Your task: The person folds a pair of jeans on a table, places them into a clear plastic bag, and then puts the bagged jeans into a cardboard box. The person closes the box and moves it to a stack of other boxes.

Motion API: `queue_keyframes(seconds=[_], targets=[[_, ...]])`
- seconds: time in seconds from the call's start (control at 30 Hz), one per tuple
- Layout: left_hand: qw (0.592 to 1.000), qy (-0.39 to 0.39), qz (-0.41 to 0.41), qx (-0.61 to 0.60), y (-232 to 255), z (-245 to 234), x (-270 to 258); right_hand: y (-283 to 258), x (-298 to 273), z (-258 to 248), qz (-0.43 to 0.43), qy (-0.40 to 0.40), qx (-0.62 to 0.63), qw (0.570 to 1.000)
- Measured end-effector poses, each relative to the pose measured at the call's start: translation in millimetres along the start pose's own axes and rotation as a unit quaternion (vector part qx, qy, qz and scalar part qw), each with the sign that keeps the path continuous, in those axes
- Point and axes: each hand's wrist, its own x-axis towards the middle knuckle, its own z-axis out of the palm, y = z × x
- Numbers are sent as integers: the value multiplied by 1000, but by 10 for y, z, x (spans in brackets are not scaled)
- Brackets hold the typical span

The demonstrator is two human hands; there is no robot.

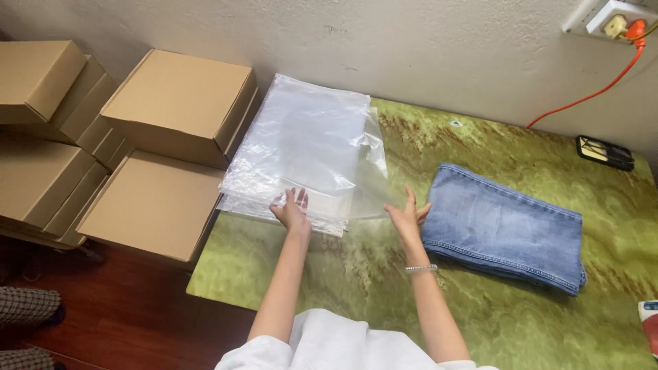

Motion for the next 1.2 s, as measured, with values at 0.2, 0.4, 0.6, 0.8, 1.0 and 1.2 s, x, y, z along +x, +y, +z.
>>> queue_keyframes(seconds=[0.2, 0.4, 0.6, 0.8, 1.0, 1.2], targets=[[999, -29, -12, 9, -138, 291, -464, 74, 34, 353, 232, 35, 602, 763], [997, 49, 16, -54, -159, 385, -348, 345, 44, 348, 417, -173, 565, 690], [995, -30, -20, -98, -9, 410, -636, -140, -520, 598, 335, -403, 618, 586], [941, -198, -66, 267, 202, 308, -810, -148, -185, 653, 91, -277, 463, 837], [763, -350, 59, 540, 357, 141, -530, -221, -259, 553, 54, -237, 338, 909], [721, -390, 90, 565, 342, 175, -656, -535, -604, 472, 42, -358, 321, 876]])
